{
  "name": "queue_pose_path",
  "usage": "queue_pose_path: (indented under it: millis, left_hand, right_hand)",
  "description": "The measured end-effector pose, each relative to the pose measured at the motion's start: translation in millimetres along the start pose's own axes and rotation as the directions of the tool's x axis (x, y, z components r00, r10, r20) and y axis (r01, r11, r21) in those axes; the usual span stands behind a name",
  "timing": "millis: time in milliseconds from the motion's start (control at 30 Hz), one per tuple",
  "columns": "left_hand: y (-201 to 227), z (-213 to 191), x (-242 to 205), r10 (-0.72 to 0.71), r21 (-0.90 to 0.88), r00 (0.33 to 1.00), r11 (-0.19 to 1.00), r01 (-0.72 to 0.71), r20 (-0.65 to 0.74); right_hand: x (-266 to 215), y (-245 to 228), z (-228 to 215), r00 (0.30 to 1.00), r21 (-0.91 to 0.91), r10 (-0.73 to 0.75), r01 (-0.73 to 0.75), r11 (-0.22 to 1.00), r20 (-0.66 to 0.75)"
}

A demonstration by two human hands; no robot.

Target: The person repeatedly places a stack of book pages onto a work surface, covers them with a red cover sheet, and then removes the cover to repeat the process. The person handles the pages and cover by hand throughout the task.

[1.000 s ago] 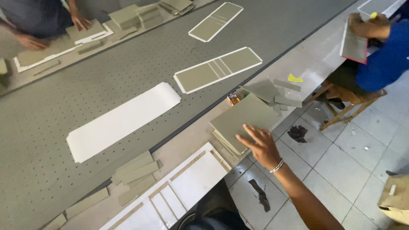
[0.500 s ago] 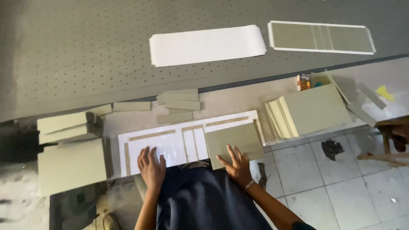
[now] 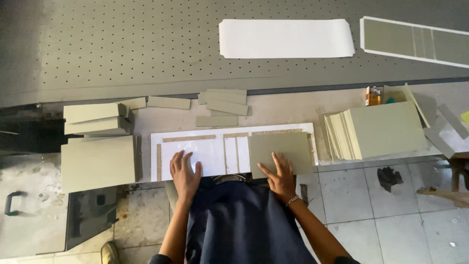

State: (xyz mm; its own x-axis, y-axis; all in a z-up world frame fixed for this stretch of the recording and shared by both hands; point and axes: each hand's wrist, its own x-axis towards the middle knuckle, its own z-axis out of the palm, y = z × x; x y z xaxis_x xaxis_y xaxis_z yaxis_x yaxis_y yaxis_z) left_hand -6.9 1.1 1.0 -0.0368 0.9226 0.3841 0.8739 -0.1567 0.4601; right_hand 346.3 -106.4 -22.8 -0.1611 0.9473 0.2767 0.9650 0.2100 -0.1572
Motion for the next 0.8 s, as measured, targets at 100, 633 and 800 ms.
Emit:
queue_pose_path:
  millis: [100, 633, 800]
  left_hand:
    - [-3, -16, 6, -0.015, -0.261, 0.995, 0.965, 0.040, 0.097]
    - [-138, -150, 39, -0.411, 0.345, 0.843, 0.892, 0.293, 0.346]
    - [-155, -157, 36, -0.279, 0.367, 0.940, 0.910, 0.194, 0.194]
  right_hand:
    - [0, 0, -2, 0.991, 0.032, 0.060, -0.064, 0.997, 0.117]
    - [15, 3, -11, 0.987, 0.018, 0.091, -0.094, 0.995, 0.129]
    - [14, 10, -7, 0.998, -0.029, 0.010, -0.008, 1.000, 0.055]
